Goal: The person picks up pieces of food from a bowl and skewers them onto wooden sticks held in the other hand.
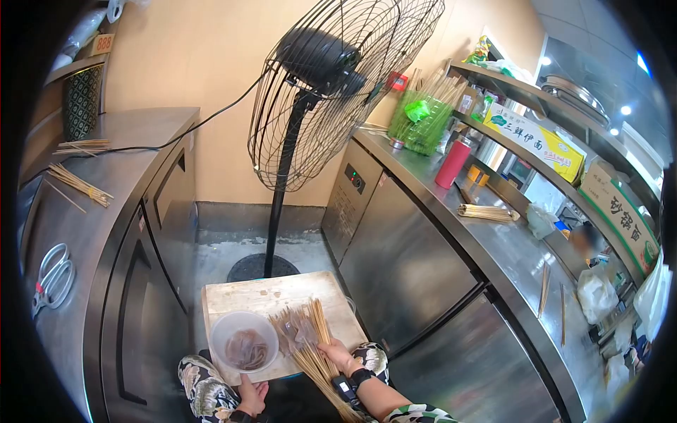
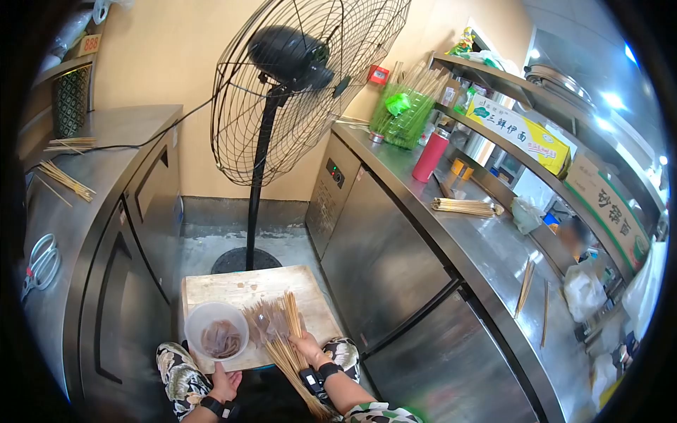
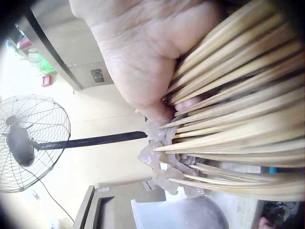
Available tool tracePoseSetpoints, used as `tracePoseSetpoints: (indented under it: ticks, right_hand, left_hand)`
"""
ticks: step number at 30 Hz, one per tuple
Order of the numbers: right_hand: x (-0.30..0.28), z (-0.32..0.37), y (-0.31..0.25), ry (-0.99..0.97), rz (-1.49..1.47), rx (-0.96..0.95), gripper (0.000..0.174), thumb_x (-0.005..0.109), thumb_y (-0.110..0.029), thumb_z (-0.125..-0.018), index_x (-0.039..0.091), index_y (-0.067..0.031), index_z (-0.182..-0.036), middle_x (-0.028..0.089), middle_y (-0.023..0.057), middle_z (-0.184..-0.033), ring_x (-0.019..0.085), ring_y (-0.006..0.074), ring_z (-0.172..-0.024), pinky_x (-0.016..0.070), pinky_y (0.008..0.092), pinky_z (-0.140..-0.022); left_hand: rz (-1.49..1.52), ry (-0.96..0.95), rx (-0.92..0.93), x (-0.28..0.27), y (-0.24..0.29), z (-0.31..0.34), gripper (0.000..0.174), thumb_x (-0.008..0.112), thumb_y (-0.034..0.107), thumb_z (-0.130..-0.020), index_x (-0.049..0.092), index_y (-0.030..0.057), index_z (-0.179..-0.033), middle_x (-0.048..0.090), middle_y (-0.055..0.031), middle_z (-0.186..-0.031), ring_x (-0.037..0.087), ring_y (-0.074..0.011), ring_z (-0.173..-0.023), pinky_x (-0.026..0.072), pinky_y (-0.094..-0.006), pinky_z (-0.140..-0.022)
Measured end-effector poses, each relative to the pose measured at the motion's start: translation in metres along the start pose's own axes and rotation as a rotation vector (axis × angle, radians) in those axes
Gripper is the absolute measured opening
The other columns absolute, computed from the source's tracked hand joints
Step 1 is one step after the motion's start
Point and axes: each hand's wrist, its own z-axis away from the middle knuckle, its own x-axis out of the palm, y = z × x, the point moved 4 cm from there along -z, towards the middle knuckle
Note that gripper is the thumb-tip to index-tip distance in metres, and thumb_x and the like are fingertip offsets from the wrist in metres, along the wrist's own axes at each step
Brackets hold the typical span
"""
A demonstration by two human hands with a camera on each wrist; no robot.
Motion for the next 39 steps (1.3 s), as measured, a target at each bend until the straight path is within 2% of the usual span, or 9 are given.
tracePoseSetpoints:
  ticks: [3,6,11,17,21,24,39]
  right_hand:
    - [0.000,0.001,-0.001,0.008,0.008,-0.007,0.009,0.057,-0.012,-0.085,0.056,-0.0047,-0.090,0.055,-0.0001,-0.070,0.051,0.0097,-0.059,0.0417,0.0233,-0.053]
    - [0.001,0.001,0.000,0.031,0.013,0.011,0.009,0.057,-0.012,-0.085,0.056,-0.0047,-0.090,0.055,0.0002,-0.070,0.051,0.0097,-0.060,0.0412,0.0230,-0.054]
    - [0.000,0.001,-0.002,-0.008,0.006,-0.006,0.010,0.057,-0.013,-0.085,0.056,-0.0045,-0.091,0.056,0.0003,-0.072,0.051,0.0099,-0.061,0.0416,0.0228,-0.055]
    - [0.002,0.004,-0.005,0.033,0.003,0.034,0.012,0.057,-0.013,-0.085,0.057,-0.0041,-0.092,0.057,0.0006,-0.072,0.051,0.0098,-0.061,0.0421,0.0227,-0.055]
    - [0.003,0.003,-0.004,0.031,-0.017,0.029,0.012,0.054,-0.012,-0.085,0.057,-0.0035,-0.094,0.056,0.0004,-0.071,0.052,0.0093,-0.060,0.0430,0.0231,-0.054]
    - [-0.001,-0.003,0.004,0.027,-0.008,0.021,0.013,0.054,-0.012,-0.085,0.057,-0.0035,-0.095,0.057,0.0005,-0.072,0.052,0.0096,-0.061,0.0435,0.0233,-0.055]
    - [-0.001,-0.004,0.003,0.022,-0.036,0.009,0.014,0.056,-0.011,-0.085,0.058,-0.0034,-0.096,0.059,0.0011,-0.074,0.053,0.0102,-0.062,0.0439,0.0237,-0.056]
  left_hand:
    - [-0.010,0.001,-0.012,0.001,0.001,0.001,0.054,0.043,0.059,-0.084,0.051,0.0110,-0.109,0.057,-0.0077,-0.102,0.055,-0.0193,-0.092,0.0467,-0.0287,-0.080]
    - [-0.027,-0.006,-0.013,-0.005,-0.004,-0.008,0.059,0.045,0.064,-0.081,0.053,0.0128,-0.109,0.060,-0.0042,-0.100,0.056,-0.0161,-0.089,0.0461,-0.0268,-0.078]
    - [-0.027,0.014,-0.003,-0.002,-0.002,-0.003,0.058,0.044,0.063,-0.082,0.053,0.0117,-0.108,0.060,-0.0052,-0.098,0.057,-0.0169,-0.088,0.0468,-0.0276,-0.077]
    - [-0.024,0.015,0.006,0.002,0.002,0.004,0.057,0.043,0.062,-0.084,0.052,0.0113,-0.109,0.060,-0.0058,-0.097,0.057,-0.0175,-0.087,0.0470,-0.0281,-0.077]
    - [-0.021,0.032,-0.005,0.001,0.001,0.002,0.057,0.042,0.061,-0.084,0.051,0.0113,-0.110,0.060,-0.0062,-0.097,0.058,-0.0177,-0.086,0.0475,-0.0277,-0.075]
    - [-0.013,0.007,0.005,0.001,0.001,0.002,0.056,0.045,0.061,-0.083,0.052,0.0121,-0.109,0.058,-0.0072,-0.098,0.056,-0.0192,-0.087,0.0473,-0.0292,-0.078]
    - [-0.032,0.006,0.005,0.000,0.000,0.000,0.057,0.046,0.062,-0.082,0.053,0.0116,-0.108,0.059,-0.0072,-0.098,0.056,-0.0188,-0.088,0.0475,-0.0282,-0.076]
